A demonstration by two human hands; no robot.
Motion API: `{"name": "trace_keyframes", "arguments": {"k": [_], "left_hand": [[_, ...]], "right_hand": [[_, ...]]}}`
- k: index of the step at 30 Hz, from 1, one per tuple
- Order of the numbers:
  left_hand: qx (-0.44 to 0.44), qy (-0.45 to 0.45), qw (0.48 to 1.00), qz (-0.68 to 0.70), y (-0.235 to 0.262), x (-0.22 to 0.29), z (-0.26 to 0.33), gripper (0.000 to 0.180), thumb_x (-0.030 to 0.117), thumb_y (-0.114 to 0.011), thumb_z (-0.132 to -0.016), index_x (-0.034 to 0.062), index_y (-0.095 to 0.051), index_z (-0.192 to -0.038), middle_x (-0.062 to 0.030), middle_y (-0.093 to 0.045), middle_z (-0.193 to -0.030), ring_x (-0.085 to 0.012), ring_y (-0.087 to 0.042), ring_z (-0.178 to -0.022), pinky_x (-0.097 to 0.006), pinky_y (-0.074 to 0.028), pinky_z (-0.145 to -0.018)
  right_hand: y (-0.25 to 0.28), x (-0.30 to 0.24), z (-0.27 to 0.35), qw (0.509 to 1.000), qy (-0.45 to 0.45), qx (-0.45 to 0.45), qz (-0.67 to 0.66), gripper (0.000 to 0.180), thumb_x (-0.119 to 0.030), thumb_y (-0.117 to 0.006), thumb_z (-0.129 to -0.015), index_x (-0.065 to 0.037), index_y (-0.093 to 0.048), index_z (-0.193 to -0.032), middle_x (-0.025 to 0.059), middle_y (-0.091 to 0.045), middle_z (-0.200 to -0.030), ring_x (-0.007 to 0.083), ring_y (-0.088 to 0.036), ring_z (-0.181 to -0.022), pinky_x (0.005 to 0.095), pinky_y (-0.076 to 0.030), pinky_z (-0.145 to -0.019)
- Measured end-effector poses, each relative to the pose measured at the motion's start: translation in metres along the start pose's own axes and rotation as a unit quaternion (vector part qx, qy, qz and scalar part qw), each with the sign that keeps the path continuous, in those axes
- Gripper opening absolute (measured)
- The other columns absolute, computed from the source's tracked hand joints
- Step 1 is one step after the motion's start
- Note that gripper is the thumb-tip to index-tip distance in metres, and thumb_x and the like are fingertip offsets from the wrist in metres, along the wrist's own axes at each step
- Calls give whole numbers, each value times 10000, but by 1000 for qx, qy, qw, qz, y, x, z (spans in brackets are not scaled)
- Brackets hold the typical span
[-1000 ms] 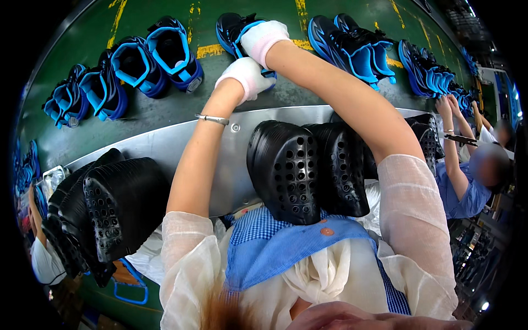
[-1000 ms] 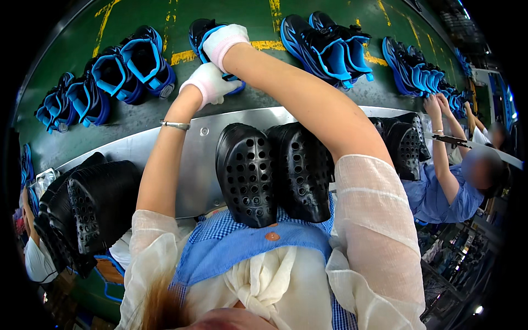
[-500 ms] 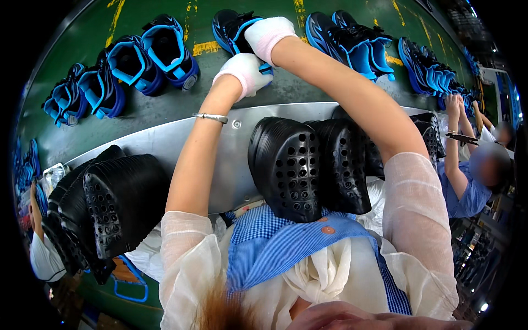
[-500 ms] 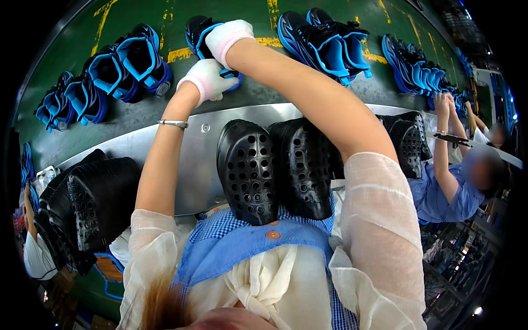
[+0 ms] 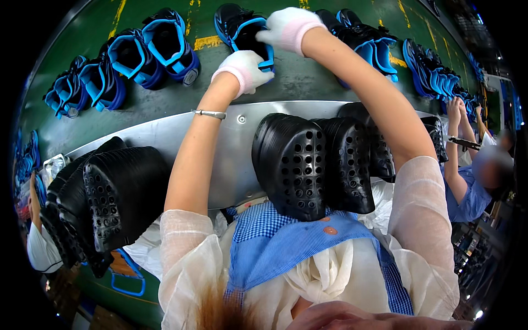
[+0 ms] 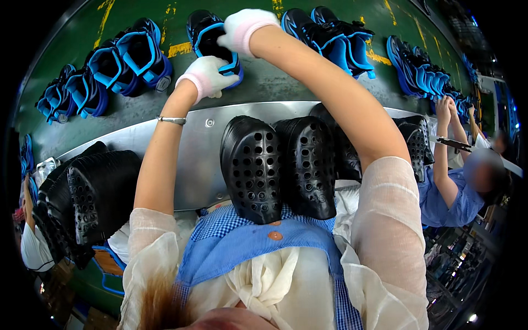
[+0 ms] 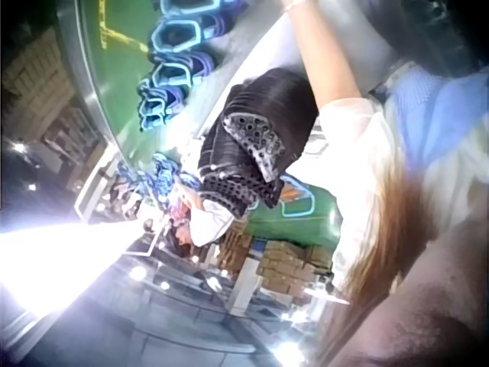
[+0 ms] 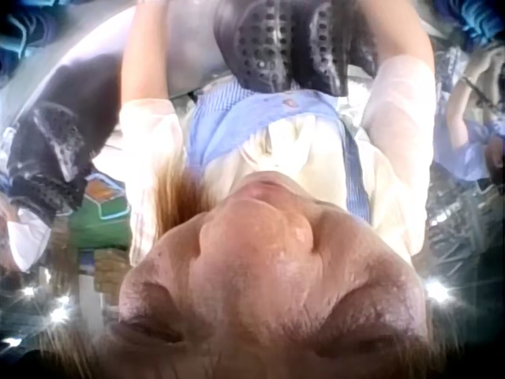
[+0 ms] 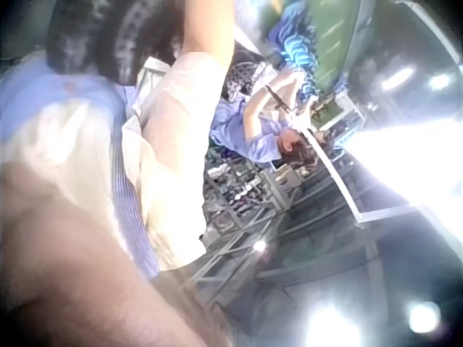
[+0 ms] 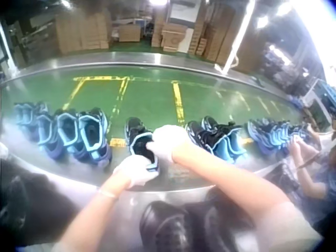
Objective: The person picks up and turns over black perforated shoe components from a conveyor line, then places a small blue sticker inside a blue and black shoe.
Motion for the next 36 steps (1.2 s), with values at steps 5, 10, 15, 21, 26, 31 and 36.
{"name": "trace_keyframes", "arguments": {"k": [5,10,15,21,26,31,36], "left_hand": [[25,-16,1000,7,-2,-1,2,346,355,-579,-799,23,-673,-809,-123,-655,-643,-230,-655,-580,-339,-529,-666],[27,-22,999,16,-9,-10,-10,468,340,-659,-771,-38,-610,-1043,-139,-636,-698,-194,-640,-531,-301,-525,-583],[21,-26,999,8,-5,-7,-7,422,337,-638,-781,-28,-618,-992,-139,-637,-684,-209,-642,-533,-305,-523,-579],[21,-20,1000,3,-7,-7,-10,391,335,-622,-793,-30,-620,-935,-136,-631,-648,-223,-640,-532,-314,-519,-574],[13,-8,999,-33,-6,-2,-10,413,334,-633,-789,-42,-619,-959,-135,-631,-640,-217,-636,-532,-317,-518,-570],[7,32,998,-55,-4,4,-8,393,330,-643,-777,-36,-630,-918,-139,-636,-645,-228,-638,-528,-325,-529,-587],[-33,66,997,-18,1,14,-5,353,321,-642,-762,-19,-637,-855,-147,-642,-669,-249,-652,-543,-327,-540,-607]], "right_hand": [[-15,18,-11,999,6,15,-42,515,-519,-617,-729,-40,-711,-891,165,-685,-850,300,-665,-820,378,-526,-769],[-44,9,-30,989,10,38,-144,659,-504,-671,-682,-11,-591,-1112,219,-650,-995,351,-624,-943,364,-490,-850],[-51,8,-36,989,27,38,-138,470,-361,-607,-767,-3,-610,-1070,210,-646,-1025,335,-626,-966,382,-498,-862],[-52,12,-38,987,40,62,-141,406,-318,-595,-769,-1,-634,-1019,213,-657,-960,351,-631,-931,386,-502,-850],[-55,14,-42,990,56,64,-114,472,-403,-616,-779,-11,-639,-1042,206,-661,-945,338,-640,-909,392,-508,-832],[-55,13,-50,990,65,3,-127,571,-538,-653,-745,-24,-684,-990,193,-669,-902,313,-651,-843,381,-516,-781],[-62,19,-48,987,69,32,-143,584,-580,-629,-734,-67,-695,-1004,177,-670,-919,304,-647,-844,361,-507,-778]]}}
Point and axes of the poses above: each hand's wrist, its own z-axis away from the middle knuckle, its own y-axis out of the back of the hand, x = y × z, the point moved 1 cm from there along -z, towards the middle knuckle
